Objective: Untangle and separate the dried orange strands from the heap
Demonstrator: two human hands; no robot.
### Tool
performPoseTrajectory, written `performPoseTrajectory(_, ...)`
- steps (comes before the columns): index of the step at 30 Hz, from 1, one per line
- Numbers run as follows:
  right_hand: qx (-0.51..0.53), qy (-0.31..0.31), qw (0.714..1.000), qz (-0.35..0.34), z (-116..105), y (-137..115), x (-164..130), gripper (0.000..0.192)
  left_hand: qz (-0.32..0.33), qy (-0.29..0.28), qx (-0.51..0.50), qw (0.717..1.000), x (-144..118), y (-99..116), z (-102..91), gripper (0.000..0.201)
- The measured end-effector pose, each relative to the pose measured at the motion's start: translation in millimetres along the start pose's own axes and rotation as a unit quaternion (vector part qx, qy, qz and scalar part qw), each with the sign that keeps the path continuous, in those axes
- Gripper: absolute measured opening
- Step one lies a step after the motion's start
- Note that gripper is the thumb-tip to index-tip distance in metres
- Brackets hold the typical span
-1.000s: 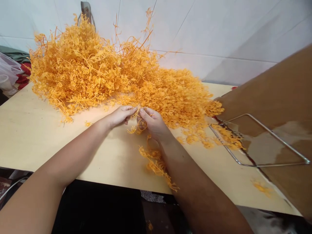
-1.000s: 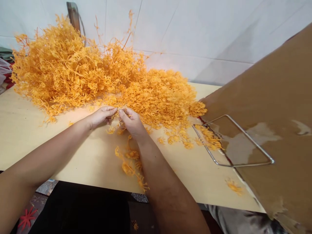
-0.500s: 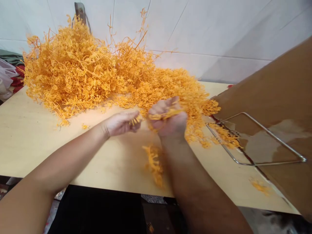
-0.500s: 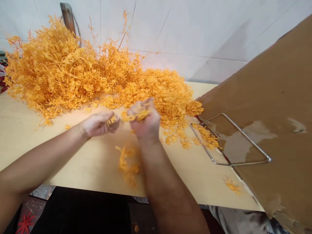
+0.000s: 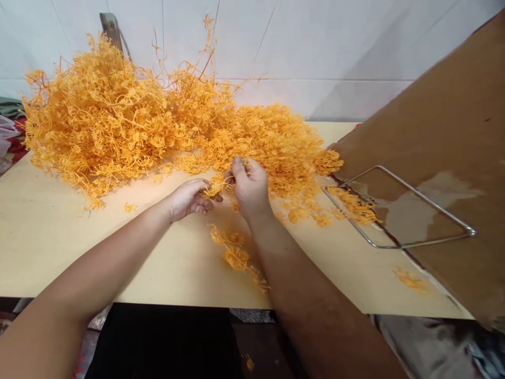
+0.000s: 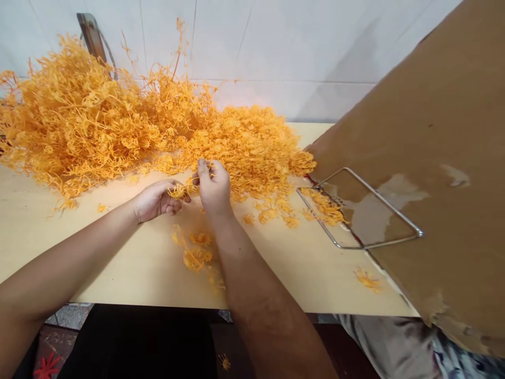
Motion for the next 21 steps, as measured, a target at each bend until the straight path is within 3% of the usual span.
performPoseTrajectory(6, -0.032, 0.042, 0.994, -0.094, -5.9, 2.1, 8.1, 0.029, 0.023, 0.024, 0.000, 0.999, 0.7, 1.8, 3.0, 0.013)
performPoseTrajectory(11, -0.084, 0.087, 0.979, -0.164, -16.8, -2.1, 14.4, 0.031, 0.036, 0.034, 0.027, 0.998, -1.9, 4.3, 5.6, 0.032)
performPoseTrajectory(14, -0.115, 0.106, 0.967, -0.202, -20.5, -9.2, 13.3, 0.031, 0.030, 0.021, 0.003, 0.999, -3.4, 4.4, 6.8, 0.019)
performPoseTrajectory(18, -0.139, 0.098, 0.958, -0.230, -17.2, -14.4, 8.2, 0.030, 0.033, 0.012, -0.003, 0.999, -3.7, 3.6, 8.1, 0.032)
performPoseTrajectory(21, -0.140, 0.082, 0.960, -0.227, -13.3, -13.6, 6.3, 0.031, 0.054, 0.043, 0.047, 0.997, -2.3, 3.5, 7.0, 0.027)
Point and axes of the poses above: each hand's wrist, its own x-axis towards the middle knuckle, its own z-axis out of the palm, y = z × x, the point moved 6 cm from there along x, towards the middle knuckle, and after that the axes turned 12 degrees about y, right-handed, at the moved point
